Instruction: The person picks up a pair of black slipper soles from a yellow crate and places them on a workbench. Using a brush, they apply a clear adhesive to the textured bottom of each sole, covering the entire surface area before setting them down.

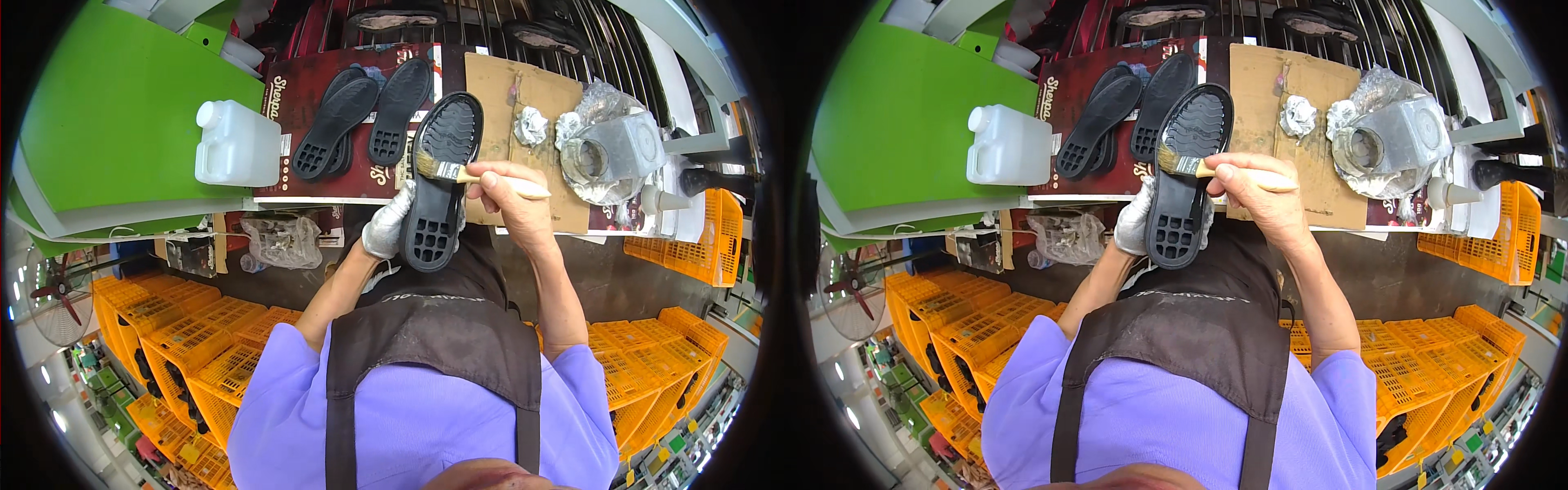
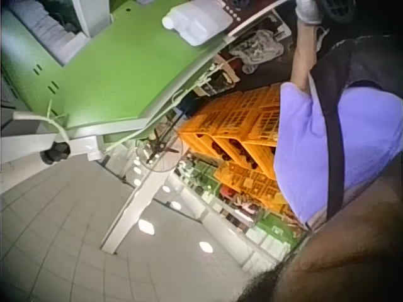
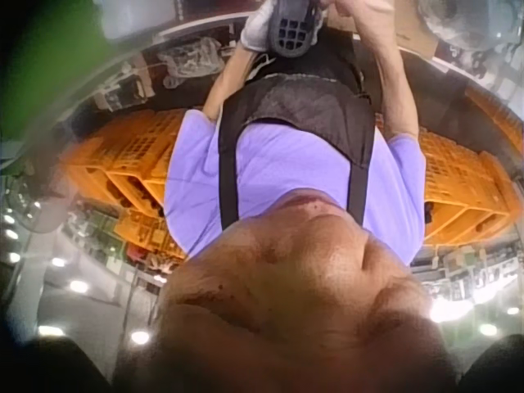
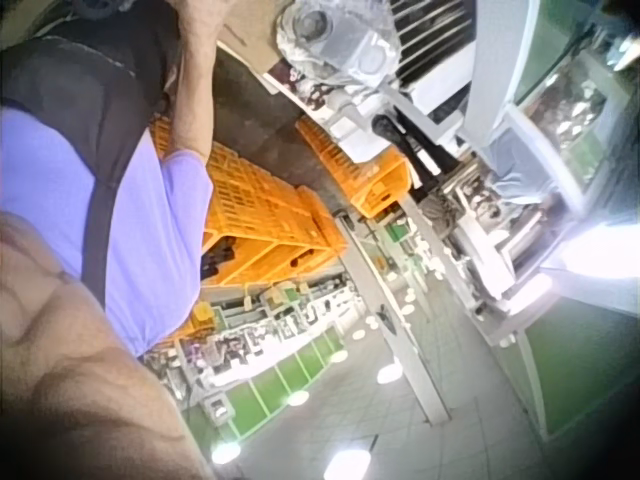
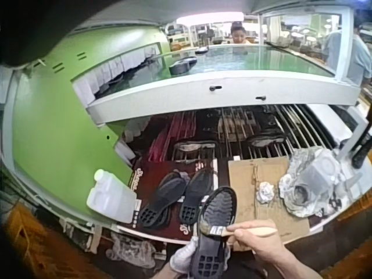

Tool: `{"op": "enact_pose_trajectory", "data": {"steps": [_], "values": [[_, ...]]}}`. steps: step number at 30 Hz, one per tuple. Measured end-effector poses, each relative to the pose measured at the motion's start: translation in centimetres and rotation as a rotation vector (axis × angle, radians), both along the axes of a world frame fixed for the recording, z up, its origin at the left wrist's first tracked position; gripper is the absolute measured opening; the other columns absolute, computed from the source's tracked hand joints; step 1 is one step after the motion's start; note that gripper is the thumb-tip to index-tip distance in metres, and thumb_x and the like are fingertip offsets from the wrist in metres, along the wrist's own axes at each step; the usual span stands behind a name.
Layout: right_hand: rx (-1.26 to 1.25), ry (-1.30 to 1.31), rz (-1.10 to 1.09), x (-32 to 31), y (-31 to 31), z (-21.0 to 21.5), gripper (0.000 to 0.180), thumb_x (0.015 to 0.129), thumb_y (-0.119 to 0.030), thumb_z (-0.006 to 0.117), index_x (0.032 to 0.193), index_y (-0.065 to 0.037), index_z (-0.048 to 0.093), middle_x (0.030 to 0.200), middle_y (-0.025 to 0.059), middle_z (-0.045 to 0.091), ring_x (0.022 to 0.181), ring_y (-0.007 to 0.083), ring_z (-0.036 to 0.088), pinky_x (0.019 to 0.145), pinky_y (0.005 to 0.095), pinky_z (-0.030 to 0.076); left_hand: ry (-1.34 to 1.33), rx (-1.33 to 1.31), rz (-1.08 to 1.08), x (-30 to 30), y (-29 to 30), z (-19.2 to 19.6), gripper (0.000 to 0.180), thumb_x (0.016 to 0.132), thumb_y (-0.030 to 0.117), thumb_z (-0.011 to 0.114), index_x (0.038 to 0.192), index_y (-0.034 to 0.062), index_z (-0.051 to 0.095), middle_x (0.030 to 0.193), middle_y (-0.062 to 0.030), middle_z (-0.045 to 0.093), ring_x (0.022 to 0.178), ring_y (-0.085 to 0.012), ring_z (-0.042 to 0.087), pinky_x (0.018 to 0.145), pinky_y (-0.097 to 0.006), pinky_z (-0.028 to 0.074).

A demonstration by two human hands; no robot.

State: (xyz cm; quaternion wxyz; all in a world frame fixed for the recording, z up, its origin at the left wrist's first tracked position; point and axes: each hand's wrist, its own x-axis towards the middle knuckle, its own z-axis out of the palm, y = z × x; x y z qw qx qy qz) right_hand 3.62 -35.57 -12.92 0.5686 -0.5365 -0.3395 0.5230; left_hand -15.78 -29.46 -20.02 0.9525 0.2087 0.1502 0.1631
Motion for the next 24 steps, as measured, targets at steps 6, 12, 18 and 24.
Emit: {"op": "enact_pose_trajectory", "data": {"steps": [6,12,18,24], "values": [[-0.014,0.032,-0.004,-0.8,-0.7,0.0,0.028,0.085,-0.020,0.065,0.100,0.004,0.066,0.073,0.0085,0.066,0.057,0.0072,0.050,0.052,0.0193,0.040,-0.160,-0.060,-0.040,0.1,1.0,-0.3,0.074,0.092,0.062,0.022,0.133,0.0043,0.041,0.114,-0.0169,0.058,0.094,-0.0283,0.062,0.081,-0.041,0.052],[-0.004,0.016,-0.014,-1.6,-1.4,-0.3,0.028,0.086,-0.019,0.065,0.101,0.005,0.065,0.074,0.0097,0.066,0.059,0.0079,0.052,0.054,0.0192,0.041,-0.110,0.007,0.065,0.4,1.3,-0.4,0.069,0.095,0.059,0.018,0.131,0.0062,0.043,0.116,-0.0123,0.058,0.093,-0.0222,0.063,0.081,-0.037,0.053],[-0.022,-0.007,-0.003,-2.3,-2.0,0.4,0.030,0.085,-0.020,0.065,0.102,0.005,0.065,0.075,0.0102,0.067,0.060,0.0086,0.053,0.055,0.0196,0.041,0.068,0.143,0.286,1.7,1.3,0.5,0.064,0.096,0.056,0.021,0.126,0.0064,0.048,0.109,-0.0096,0.062,0.095,-0.0183,0.062,0.085,-0.031,0.050],[-0.046,-0.030,0.045,-2.4,-2.5,1.3,0.027,0.085,-0.019,0.065,0.101,0.003,0.066,0.075,0.0083,0.067,0.060,0.0067,0.052,0.054,0.0192,0.042,0.086,0.079,0.367,2.1,1.7,1.6,0.060,0.097,0.053,0.021,0.125,0.0069,0.048,0.105,-0.0075,0.062,0.092,-0.0166,0.062,0.082,-0.031,0.052]]}}
